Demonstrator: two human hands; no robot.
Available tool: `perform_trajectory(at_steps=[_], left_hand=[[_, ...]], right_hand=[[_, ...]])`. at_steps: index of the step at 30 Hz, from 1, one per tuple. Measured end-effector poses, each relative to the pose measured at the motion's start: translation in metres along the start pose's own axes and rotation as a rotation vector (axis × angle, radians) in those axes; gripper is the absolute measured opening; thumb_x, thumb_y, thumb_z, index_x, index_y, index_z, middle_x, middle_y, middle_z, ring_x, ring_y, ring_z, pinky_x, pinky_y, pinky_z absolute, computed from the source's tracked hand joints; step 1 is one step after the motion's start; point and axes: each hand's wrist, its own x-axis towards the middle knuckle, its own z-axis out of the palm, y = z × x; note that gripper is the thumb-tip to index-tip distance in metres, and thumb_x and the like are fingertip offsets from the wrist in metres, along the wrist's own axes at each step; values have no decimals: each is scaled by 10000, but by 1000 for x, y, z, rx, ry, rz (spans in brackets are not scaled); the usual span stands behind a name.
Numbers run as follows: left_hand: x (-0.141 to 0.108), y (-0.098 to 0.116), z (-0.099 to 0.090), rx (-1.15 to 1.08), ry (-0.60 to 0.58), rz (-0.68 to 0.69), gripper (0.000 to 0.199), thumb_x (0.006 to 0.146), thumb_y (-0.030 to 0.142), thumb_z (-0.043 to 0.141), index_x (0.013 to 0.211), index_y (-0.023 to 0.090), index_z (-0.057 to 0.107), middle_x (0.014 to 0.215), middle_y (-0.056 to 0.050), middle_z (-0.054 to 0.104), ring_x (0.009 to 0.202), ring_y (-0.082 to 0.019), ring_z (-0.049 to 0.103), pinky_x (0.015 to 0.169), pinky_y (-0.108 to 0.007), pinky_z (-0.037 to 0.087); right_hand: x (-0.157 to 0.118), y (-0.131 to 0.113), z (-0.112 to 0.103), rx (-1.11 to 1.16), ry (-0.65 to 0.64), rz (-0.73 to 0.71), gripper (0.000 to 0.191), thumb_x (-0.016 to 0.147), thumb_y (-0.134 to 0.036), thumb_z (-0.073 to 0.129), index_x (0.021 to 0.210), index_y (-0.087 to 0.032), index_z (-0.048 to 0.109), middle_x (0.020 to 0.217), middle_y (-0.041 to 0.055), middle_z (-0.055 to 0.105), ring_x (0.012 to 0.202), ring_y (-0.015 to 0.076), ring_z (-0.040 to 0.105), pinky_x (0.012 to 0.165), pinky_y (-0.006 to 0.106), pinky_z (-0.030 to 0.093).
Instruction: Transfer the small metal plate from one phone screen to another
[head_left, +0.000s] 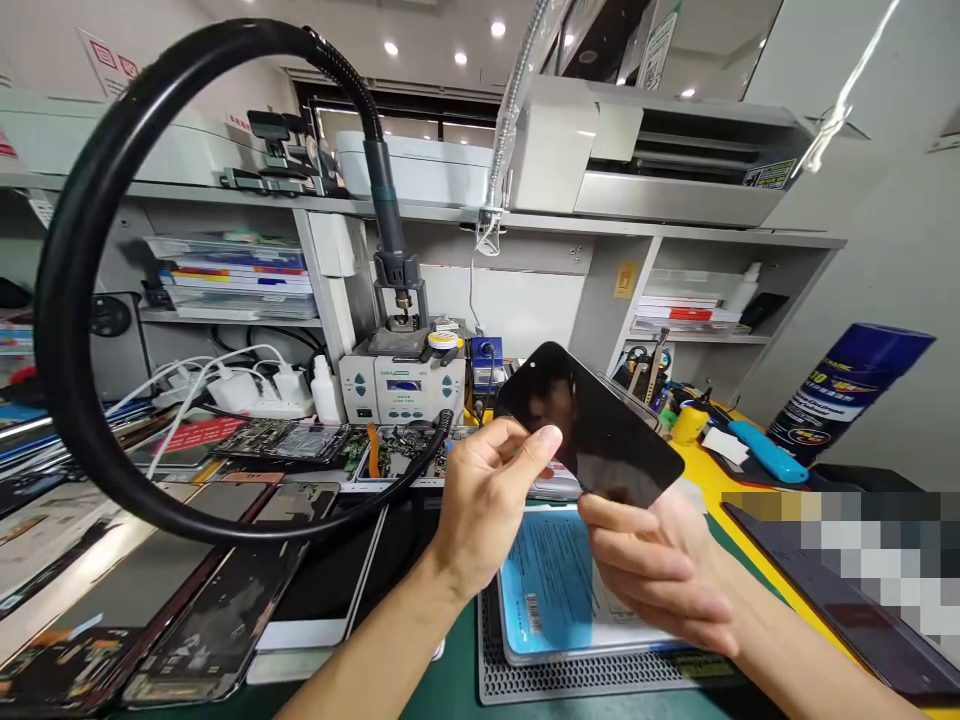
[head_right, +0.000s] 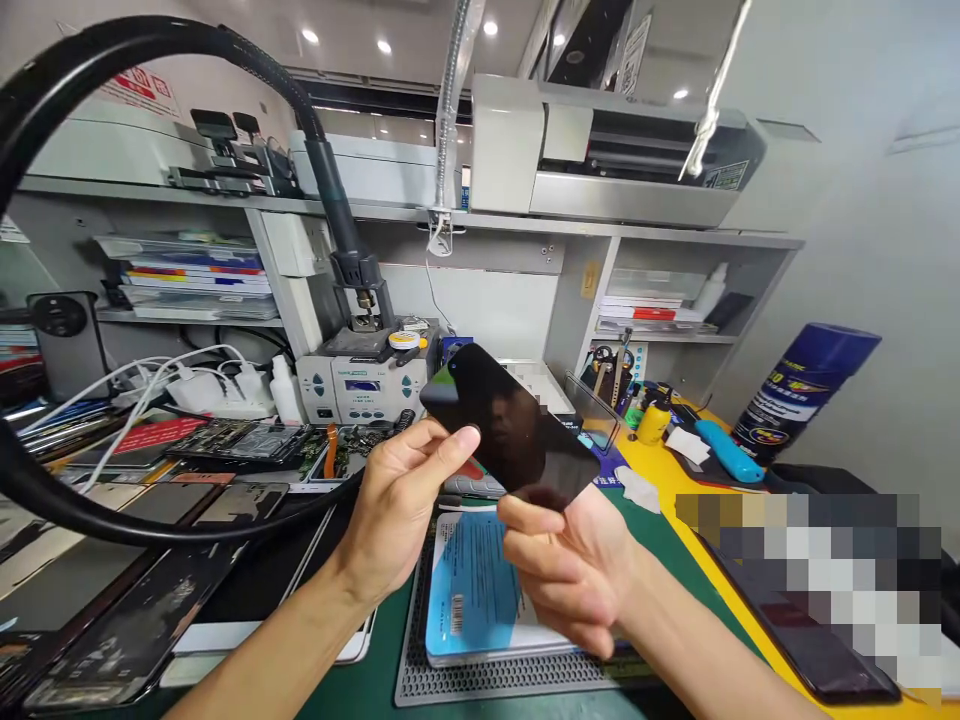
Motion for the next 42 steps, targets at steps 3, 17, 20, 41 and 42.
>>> perform_trajectory(at_steps=[3, 17, 20, 41, 42], left_hand=[[-1, 3, -3, 57, 11, 10, 336, 847, 386, 723, 607, 196, 582, 598, 31, 588, 597, -110, 538, 602, -234, 438], [-10, 5, 3, 226, -86, -51, 375, 893, 414, 649, 614, 222, 487, 539, 43, 492, 442, -161, 616, 444, -262, 458], [-10, 4, 4, 217, -89, -58, 401, 900, 445, 616, 616, 226, 439, 618, 38, 481, 451, -173, 642, 434, -286, 500], [-28, -33, 7, 711, -160, 383, 172, 923, 218, 559, 1030, 205, 693, 1114, -132, 622, 1071, -296, 634, 970, -454, 515], [-29, -34, 7, 721, -167, 393, 183, 926, 213, 554, 1049, 201, 688, 1128, -135, 614, 1087, -295, 626, 978, -452, 510]], right_hand=[[-4, -18, 18, 149, 117, 11, 588, 975, -630, 270, 1052, -160, 614, 817, 75, 736, 559, 193, 716, 512, 323, 596], [-4, -29, 29, 120, 269, -227, 639, 1034, -543, 160, 1197, -151, 637, 1028, 163, 728, 832, 273, 692, 672, 374, 537], [-5, -28, 28, 136, 309, -214, 616, 1007, -598, 244, 1167, -163, 650, 1019, 164, 729, 810, 272, 682, 639, 356, 515], [22, -71, -48, -1650, 1386, -20, 327, 983, -382, 619, 1247, -192, 655, 1359, 119, 611, 1236, 288, 578, 1077, 551, 425], [23, -69, -48, -1686, 1369, 11, 328, 989, -390, 610, 1249, -195, 654, 1351, 118, 617, 1223, 283, 588, 1068, 543, 439]])
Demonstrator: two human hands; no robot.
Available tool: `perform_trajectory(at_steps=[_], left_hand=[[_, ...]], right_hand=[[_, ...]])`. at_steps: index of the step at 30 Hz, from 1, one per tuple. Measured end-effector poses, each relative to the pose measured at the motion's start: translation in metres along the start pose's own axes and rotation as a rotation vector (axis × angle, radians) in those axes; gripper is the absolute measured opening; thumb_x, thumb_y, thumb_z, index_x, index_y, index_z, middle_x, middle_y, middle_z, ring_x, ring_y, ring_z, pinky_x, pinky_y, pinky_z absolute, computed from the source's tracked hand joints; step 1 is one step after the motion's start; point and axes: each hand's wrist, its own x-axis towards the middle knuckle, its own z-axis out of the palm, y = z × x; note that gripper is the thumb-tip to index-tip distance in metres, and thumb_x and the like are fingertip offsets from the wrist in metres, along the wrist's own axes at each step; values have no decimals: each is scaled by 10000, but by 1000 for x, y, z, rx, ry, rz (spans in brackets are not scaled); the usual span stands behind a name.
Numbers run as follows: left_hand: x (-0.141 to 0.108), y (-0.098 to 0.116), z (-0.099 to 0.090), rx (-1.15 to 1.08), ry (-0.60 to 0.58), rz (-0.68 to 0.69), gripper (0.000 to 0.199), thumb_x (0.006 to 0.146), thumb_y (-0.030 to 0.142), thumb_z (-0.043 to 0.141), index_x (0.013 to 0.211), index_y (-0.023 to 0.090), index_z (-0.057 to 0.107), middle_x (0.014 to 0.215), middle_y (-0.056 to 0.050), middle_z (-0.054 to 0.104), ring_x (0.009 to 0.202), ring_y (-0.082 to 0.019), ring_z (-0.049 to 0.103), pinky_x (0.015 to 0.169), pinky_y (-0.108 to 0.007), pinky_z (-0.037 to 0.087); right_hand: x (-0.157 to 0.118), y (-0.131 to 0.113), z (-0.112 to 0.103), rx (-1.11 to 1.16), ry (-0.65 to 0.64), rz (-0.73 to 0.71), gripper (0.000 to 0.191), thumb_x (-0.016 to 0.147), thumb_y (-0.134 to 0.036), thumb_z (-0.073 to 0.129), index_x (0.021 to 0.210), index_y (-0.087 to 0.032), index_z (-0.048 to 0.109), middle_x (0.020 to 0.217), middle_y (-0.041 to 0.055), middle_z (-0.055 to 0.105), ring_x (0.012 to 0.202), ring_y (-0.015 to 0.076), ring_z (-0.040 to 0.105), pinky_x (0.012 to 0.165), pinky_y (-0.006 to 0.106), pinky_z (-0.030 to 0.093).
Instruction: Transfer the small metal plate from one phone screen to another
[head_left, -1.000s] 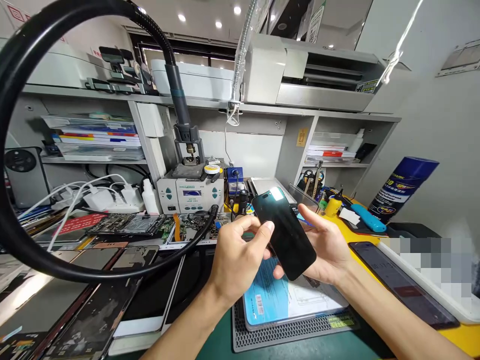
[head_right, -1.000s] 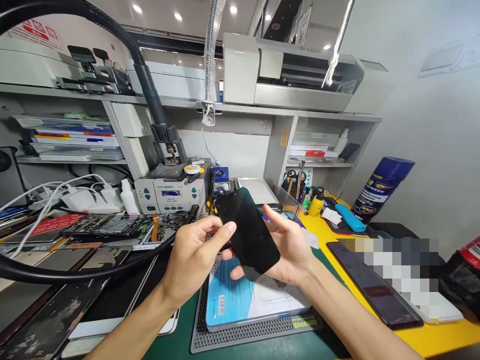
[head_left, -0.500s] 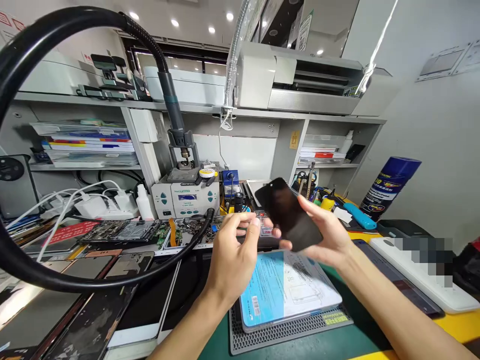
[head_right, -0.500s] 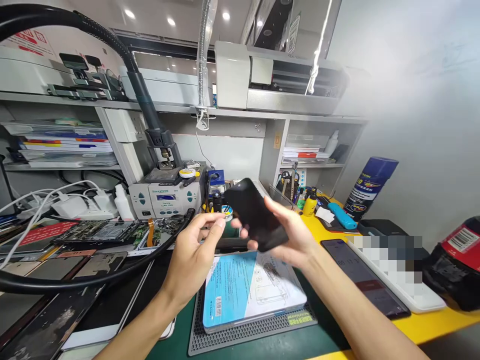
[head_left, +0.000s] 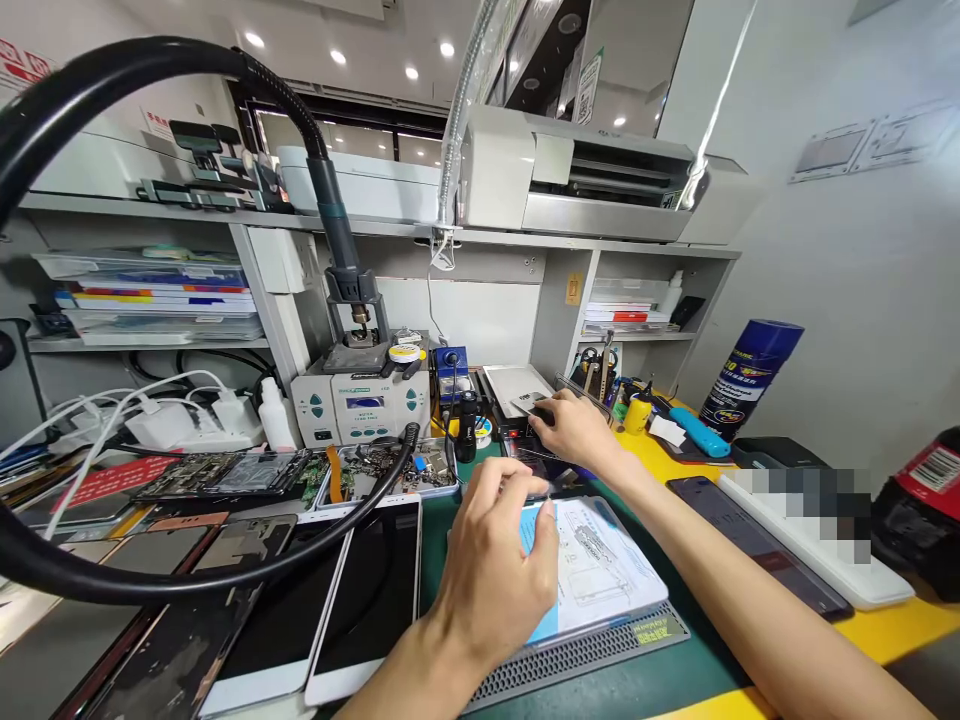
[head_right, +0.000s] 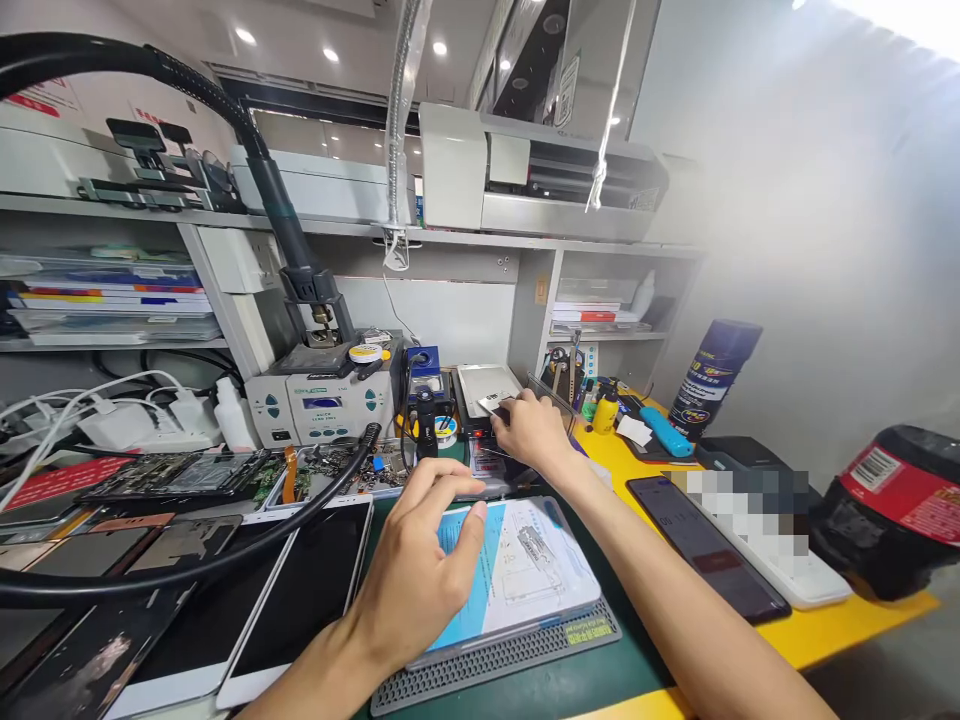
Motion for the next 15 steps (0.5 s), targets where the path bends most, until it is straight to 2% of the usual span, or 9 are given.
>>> perform_trajectory(at_steps=[8, 15], left_hand=[[-8, 1, 7, 36, -21, 90, 189, 935, 175, 525, 1070, 178, 657, 1145, -121, 566, 1071, -255, 596, 952, -441, 508], [-13, 5, 9, 119, -27, 177, 197, 924, 151, 536, 1076, 166, 661, 1162, -124, 560, 1064, -257, 589, 915, -448, 523]], right_hand=[[-1, 6, 1, -168, -108, -95, 382, 988, -369, 621, 1325, -189, 611, 1358, 116, 620, 1174, 275, 631, 1018, 528, 496], [4, 8, -3, -226, -154, -114, 380, 977, -340, 643, 1327, -195, 611, 1349, 113, 625, 1164, 272, 638, 1002, 517, 515]])
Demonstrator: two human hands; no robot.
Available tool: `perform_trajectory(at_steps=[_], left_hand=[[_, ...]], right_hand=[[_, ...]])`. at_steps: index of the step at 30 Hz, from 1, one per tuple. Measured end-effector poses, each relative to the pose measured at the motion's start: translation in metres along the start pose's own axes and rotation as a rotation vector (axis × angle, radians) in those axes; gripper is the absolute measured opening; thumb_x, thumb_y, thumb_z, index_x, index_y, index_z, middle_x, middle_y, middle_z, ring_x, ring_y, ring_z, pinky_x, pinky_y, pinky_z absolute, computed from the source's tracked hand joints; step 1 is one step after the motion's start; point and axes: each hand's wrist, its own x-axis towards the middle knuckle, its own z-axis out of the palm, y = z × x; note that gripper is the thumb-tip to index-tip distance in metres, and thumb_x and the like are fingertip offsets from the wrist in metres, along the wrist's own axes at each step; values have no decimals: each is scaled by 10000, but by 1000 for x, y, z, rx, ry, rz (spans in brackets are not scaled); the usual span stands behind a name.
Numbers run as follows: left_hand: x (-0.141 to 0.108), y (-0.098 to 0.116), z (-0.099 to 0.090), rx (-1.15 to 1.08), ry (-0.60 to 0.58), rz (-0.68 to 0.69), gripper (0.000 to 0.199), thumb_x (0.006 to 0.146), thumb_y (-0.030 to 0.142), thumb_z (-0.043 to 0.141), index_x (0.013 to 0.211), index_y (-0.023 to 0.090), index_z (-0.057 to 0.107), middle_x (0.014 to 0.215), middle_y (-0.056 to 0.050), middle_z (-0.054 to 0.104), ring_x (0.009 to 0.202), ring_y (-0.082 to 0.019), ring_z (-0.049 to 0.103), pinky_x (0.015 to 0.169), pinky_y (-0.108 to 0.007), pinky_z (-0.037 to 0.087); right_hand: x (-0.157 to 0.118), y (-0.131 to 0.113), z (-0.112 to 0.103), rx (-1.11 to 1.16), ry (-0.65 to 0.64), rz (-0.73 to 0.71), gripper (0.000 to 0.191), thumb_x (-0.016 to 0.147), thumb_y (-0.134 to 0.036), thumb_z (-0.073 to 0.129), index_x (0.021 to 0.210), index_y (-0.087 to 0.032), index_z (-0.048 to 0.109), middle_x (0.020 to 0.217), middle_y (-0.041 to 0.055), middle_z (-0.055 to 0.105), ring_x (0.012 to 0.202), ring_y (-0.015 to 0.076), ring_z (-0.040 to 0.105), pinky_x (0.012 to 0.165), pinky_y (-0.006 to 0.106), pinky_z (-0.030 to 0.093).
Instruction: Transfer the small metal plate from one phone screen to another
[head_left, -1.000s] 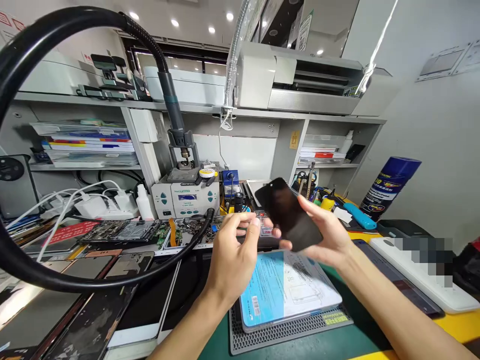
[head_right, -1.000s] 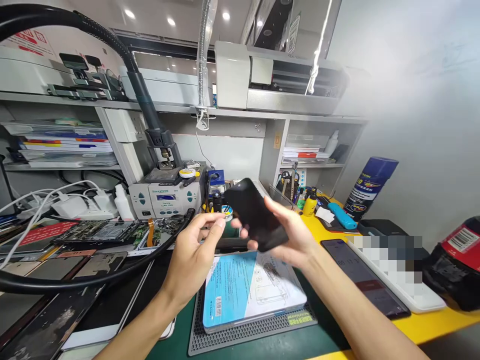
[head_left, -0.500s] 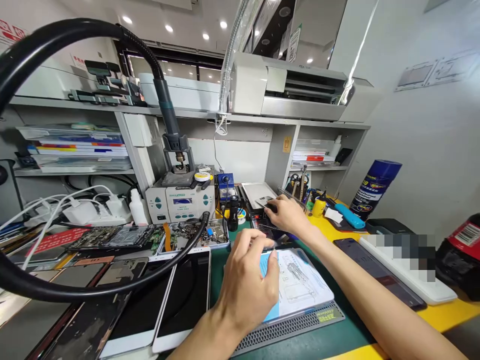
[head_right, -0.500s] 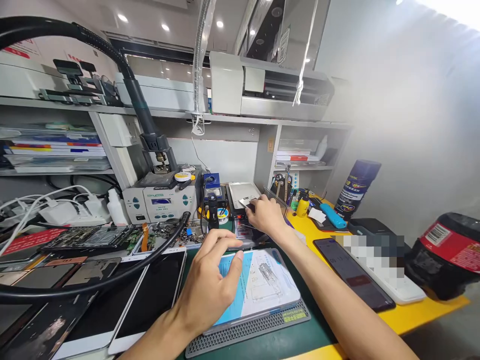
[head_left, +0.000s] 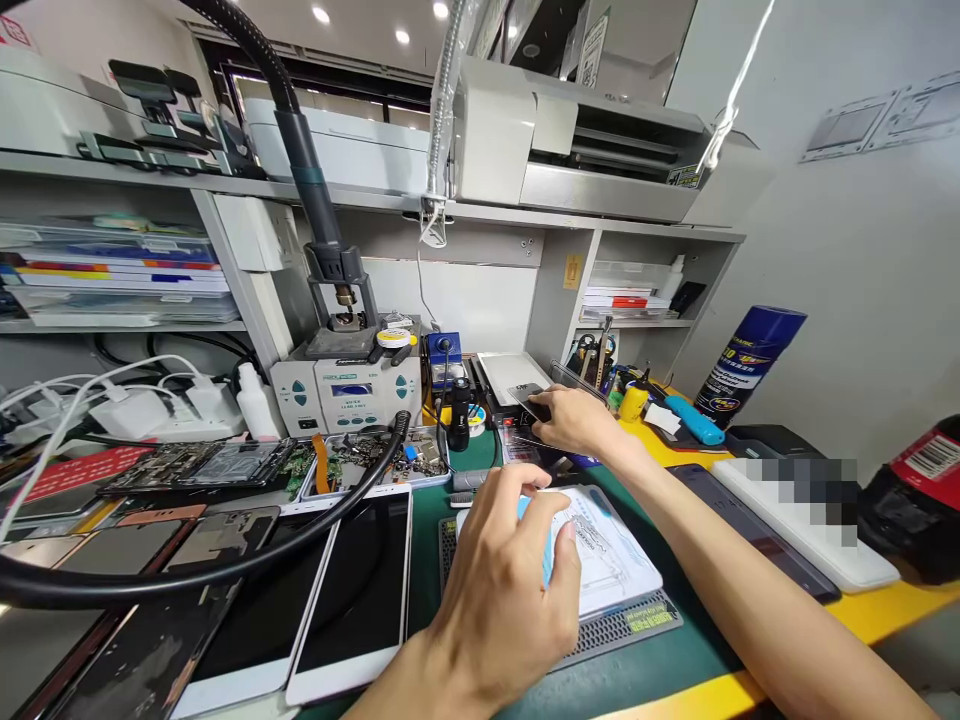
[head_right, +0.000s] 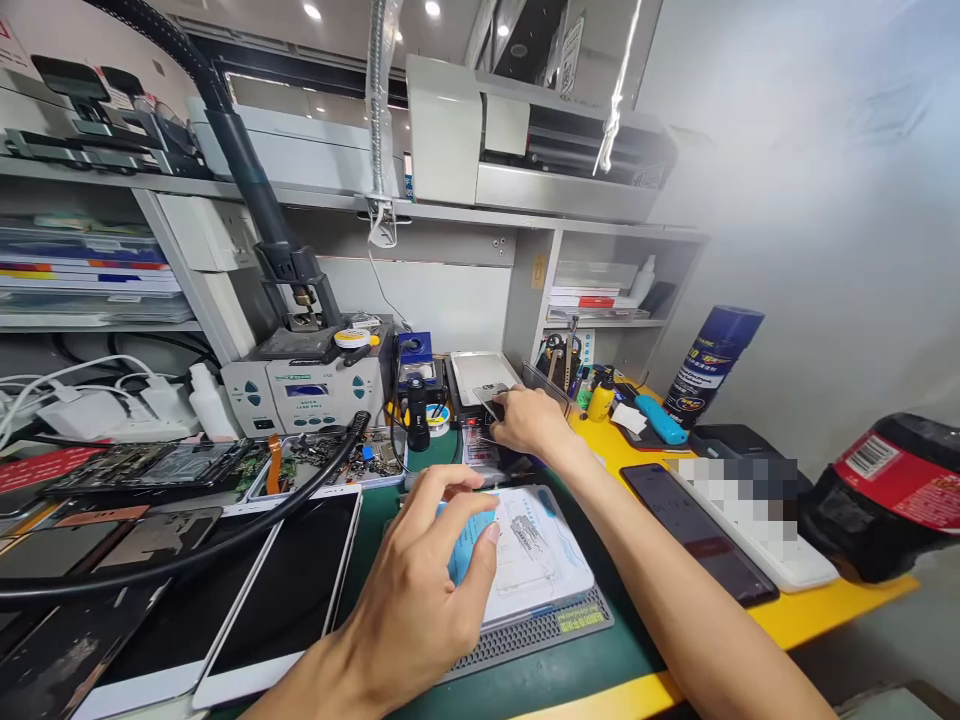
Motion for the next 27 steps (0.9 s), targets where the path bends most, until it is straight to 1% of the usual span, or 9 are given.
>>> perform_trajectory(at_steps=[5, 9, 15, 21, 27], left_hand=[[-2, 2, 2, -6, -34, 33, 207, 926, 139, 534, 1077, 137, 674, 1145, -139, 566, 1061, -267, 576, 912, -462, 515], [-1, 3, 4, -25, -50, 59, 206, 923, 117, 528, 1065, 122, 679, 1124, -141, 567, 1062, -266, 564, 914, -456, 505], [-1, 3, 5, -21, -92, 100, 173, 918, 101, 523, 961, 113, 690, 1054, -143, 592, 1005, -265, 560, 864, -460, 510], [0, 4, 5, -18, -158, 83, 163, 907, 114, 525, 908, 121, 688, 1005, -133, 615, 942, -255, 550, 807, -438, 521], [1, 5, 4, -18, -255, 38, 147, 904, 114, 522, 870, 151, 660, 935, -84, 620, 925, -235, 537, 811, -421, 502]], right_hand=[[-1, 0, -3, -18, -4, -9, 390, 975, -341, 645, 1335, -194, 605, 1365, 116, 616, 1172, 274, 634, 1005, 518, 512], [-2, 0, -4, -30, -12, -14, 364, 973, -348, 648, 1300, -190, 625, 1344, 112, 628, 1148, 267, 644, 991, 507, 521], [-3, 0, -5, -38, -9, -22, 358, 971, -338, 650, 1294, -186, 625, 1341, 111, 626, 1143, 266, 644, 979, 503, 529], [-4, -2, -7, -41, -14, -7, 348, 970, -338, 653, 1281, -183, 632, 1322, 110, 635, 1120, 260, 653, 968, 496, 537], [-4, -3, -7, -31, -10, -3, 343, 969, -339, 654, 1274, -182, 636, 1335, 110, 631, 1139, 263, 646, 977, 497, 531]])
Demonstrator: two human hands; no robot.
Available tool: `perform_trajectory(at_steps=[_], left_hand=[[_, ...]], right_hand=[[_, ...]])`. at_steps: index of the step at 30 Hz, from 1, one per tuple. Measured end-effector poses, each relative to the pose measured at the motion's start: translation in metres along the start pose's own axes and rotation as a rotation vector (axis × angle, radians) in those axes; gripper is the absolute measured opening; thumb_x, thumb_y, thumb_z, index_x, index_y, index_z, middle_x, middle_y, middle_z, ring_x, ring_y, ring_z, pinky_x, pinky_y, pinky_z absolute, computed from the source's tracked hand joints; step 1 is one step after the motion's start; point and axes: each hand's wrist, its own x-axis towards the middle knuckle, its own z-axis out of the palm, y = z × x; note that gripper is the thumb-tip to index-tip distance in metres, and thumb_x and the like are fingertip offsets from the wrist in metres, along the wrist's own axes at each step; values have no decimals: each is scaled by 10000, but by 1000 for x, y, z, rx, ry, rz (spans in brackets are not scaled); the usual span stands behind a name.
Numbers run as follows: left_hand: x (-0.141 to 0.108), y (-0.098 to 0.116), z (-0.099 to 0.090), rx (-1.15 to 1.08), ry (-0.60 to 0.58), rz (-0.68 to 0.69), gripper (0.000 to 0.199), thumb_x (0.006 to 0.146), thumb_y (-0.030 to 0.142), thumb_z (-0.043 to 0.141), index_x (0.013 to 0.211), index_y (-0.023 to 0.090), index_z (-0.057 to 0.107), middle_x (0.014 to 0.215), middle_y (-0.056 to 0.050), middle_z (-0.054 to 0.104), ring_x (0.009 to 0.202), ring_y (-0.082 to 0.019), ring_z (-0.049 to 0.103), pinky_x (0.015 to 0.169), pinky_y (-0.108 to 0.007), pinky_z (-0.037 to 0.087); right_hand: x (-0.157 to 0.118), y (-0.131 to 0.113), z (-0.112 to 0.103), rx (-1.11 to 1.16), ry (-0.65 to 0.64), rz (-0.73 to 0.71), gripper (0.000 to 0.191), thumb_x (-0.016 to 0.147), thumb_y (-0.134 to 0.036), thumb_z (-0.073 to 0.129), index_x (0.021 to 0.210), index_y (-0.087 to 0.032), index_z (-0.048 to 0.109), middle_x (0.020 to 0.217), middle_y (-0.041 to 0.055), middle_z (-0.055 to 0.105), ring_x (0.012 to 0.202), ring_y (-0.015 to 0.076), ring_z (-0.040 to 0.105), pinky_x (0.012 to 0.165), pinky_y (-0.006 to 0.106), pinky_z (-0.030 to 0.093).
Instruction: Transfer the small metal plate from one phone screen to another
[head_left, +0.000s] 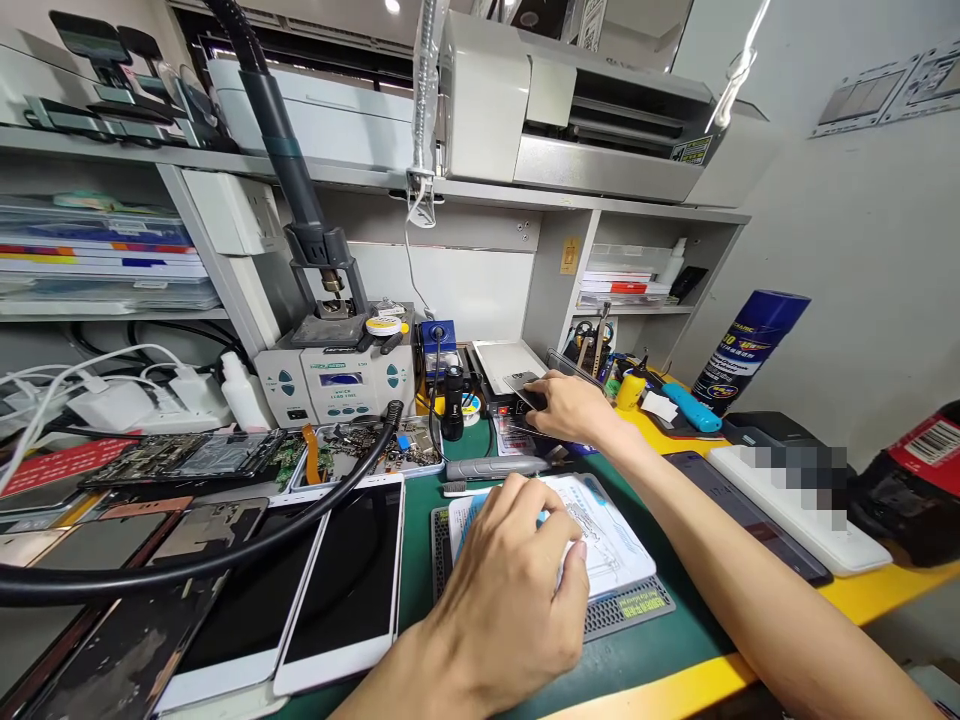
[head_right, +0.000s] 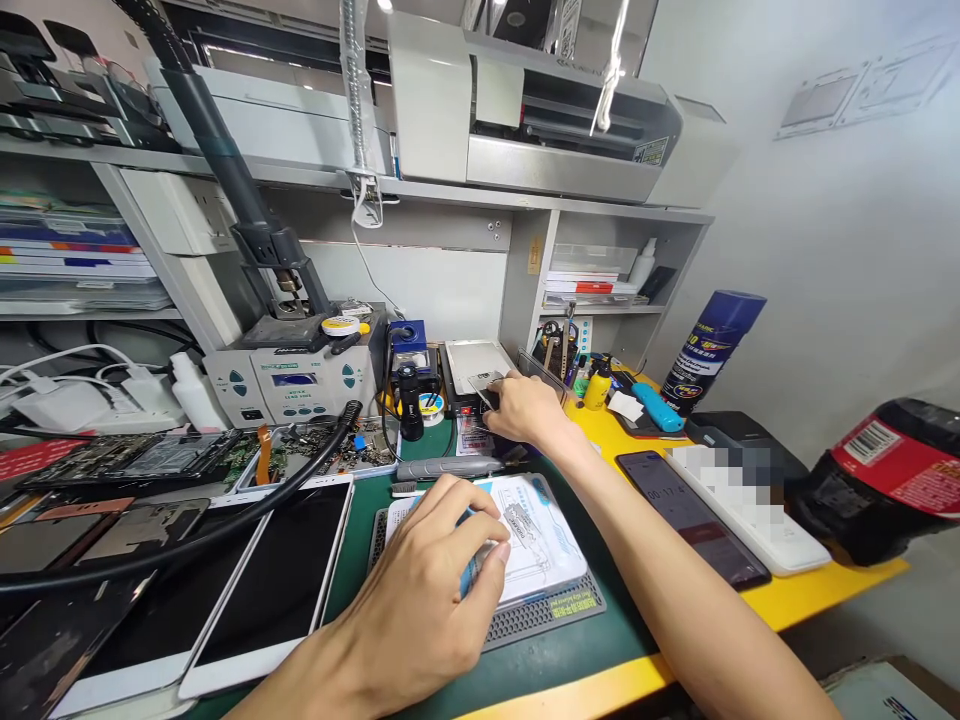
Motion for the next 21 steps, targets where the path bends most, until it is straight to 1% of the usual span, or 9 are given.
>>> perform_trajectory(at_steps=[10, 15, 21], left_hand=[[-3, -1, 1, 70, -117, -13, 140, 903, 127, 515, 857, 174, 639, 933, -71, 621, 921, -234, 532, 846, -428, 485], [-2, -1, 2, 96, -128, -6, 149, 897, 116, 508, 862, 178, 639, 924, -70, 620, 908, -235, 534, 861, -438, 482], [-2, -2, 3, 96, -132, -5, 154, 904, 124, 509, 865, 175, 648, 931, -75, 620, 911, -237, 540, 844, -428, 485]], right_hand=[[1, 2, 3, 23, 2, 0, 360, 967, -350, 654, 1285, -183, 631, 1347, 113, 623, 1154, 269, 638, 986, 504, 522], [1, 3, 3, 30, 4, -2, 367, 973, -356, 643, 1298, -188, 624, 1357, 114, 616, 1166, 272, 629, 999, 507, 509], [0, 3, 3, 32, -1, 2, 379, 973, -374, 638, 1304, -190, 621, 1369, 115, 611, 1171, 274, 627, 1001, 508, 504]])
